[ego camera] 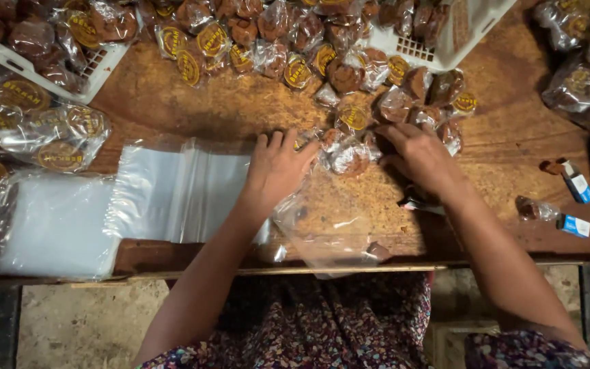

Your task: Packaging individually wrapped baked goods into larger plastic bags

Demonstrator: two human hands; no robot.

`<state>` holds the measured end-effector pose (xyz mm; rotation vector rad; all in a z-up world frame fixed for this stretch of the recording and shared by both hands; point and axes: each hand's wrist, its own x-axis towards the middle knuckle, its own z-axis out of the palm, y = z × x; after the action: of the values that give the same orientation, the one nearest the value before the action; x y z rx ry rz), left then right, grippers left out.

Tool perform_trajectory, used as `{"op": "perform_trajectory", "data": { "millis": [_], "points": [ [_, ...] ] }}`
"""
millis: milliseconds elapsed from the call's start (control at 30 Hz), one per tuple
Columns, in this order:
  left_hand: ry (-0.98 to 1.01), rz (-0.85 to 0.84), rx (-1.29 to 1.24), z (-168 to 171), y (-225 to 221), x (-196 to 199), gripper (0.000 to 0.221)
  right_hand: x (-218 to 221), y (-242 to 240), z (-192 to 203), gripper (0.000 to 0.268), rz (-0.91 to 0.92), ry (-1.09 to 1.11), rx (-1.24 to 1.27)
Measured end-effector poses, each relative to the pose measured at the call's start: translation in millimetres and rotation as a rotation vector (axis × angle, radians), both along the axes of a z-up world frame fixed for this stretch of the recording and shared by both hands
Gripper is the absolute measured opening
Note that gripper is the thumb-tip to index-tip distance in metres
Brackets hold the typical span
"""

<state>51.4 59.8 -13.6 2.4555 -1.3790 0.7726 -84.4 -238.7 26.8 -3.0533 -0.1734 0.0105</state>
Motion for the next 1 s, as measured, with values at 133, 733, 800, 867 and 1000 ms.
{"op": "perform_trajectory", "data": {
  "millis": [133,733,800,867,1000],
  "points": [
    [0.166,0.012,0.044,24,10,-17,0.044,0,0,8,0.064,-0.076,0.137,-0.049],
    [0.489,-0.204,-0.096,76,73,-177,0.017,7,86,48,0.065,-0.416,0.423,0.582],
    [0.416,-0.241,-0.127,88,74,-175,0.018,-4,90,38,0.066,-0.362,0.298,0.814],
    [0.479,-0.225,-0.097,90,72,-174,0.020,-22,102,52,0.066,-0.322,0.164,0.741],
    [0.430,-0.119,-0.155,111,62,-175,0.041,-54,101,25,0.069,-0.050,-0.037,0.234]
  ]
}}
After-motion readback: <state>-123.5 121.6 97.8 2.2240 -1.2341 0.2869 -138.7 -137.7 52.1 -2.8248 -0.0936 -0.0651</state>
